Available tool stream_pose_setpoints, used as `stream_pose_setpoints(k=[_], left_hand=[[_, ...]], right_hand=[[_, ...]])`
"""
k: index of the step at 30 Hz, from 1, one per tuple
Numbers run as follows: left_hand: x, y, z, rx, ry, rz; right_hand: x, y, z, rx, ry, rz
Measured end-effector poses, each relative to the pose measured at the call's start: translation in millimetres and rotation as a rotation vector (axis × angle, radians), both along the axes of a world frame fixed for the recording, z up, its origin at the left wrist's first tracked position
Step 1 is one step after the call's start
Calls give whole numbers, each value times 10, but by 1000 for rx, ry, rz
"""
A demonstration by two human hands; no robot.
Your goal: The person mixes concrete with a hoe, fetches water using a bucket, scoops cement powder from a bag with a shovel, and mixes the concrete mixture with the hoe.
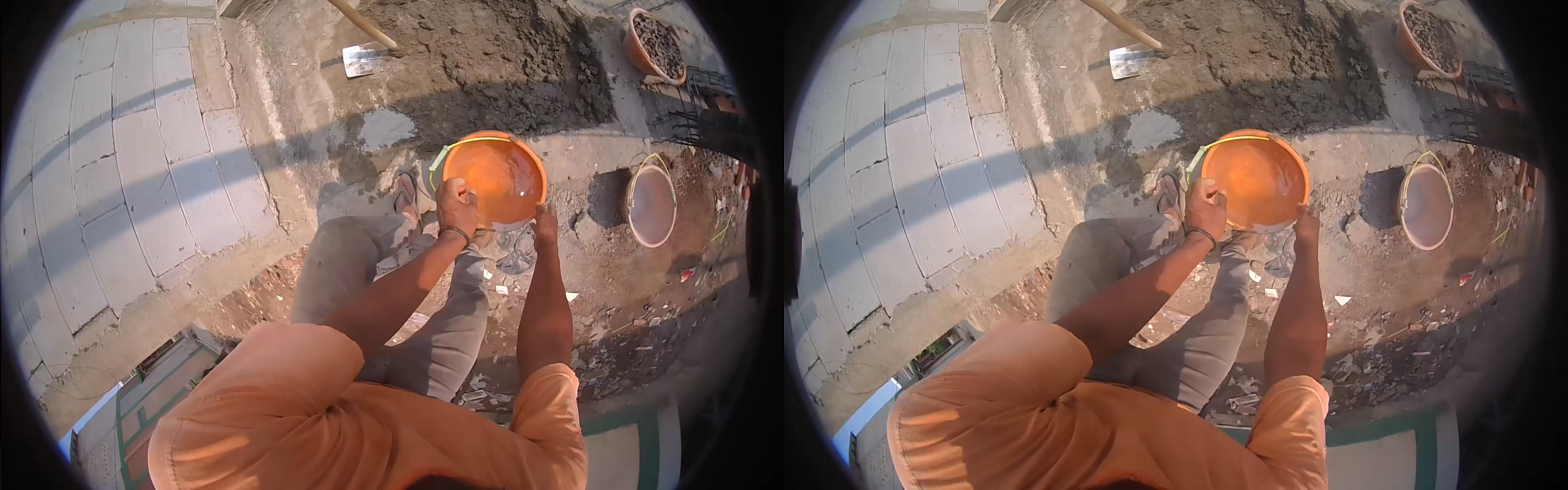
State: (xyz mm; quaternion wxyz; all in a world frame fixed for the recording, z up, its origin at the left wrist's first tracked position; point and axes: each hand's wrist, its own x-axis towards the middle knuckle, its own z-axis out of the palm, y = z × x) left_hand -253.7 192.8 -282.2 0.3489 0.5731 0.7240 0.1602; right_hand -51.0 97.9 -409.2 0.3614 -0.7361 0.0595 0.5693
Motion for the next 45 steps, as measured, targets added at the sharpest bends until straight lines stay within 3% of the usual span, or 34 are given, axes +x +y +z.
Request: stream_pose_setpoints(k=[1,4,8,11,12,16,19,21,23,25,30,35,41,45], left_hand=[[-9,96,150,322,278,-118],[-141,112,-323,143,532,100],[-245,276,-585,-539,-453,294],[-199,221,-708,-245,-134,258],[-173,282,-501,134,324,209],[-699,508,-1173,-321,-62,275],[-679,663,-513,-503,-327,249],[-599,474,-327,-734,-693,153],[-373,148,-163,-719,-567,-89],[-174,-109,-25,-311,-420,-140],[-504,355,589,-361,-339,-258],[-846,482,591,-453,-255,-92],[-1350,677,465,-422,-193,-124],[-1612,842,496,-440,-136,-153]], right_hand=[[31,-15,-131,55,-15,51],[130,-64,-422,176,-62,144],[95,-48,-314,143,-61,79],[6,9,-215,95,-72,40],[23,-30,-294,80,-77,68],[55,37,-352,1,-108,90],[43,3,-383,99,-113,47],[59,-37,-425,79,-148,80],[4,26,-344,34,-161,90],[-76,110,-175,-48,-164,87],[-466,267,235,128,-210,202],[-1138,524,533,173,-183,191],[-1847,731,719,64,-149,181],[-2178,688,627,178,-38,98]])
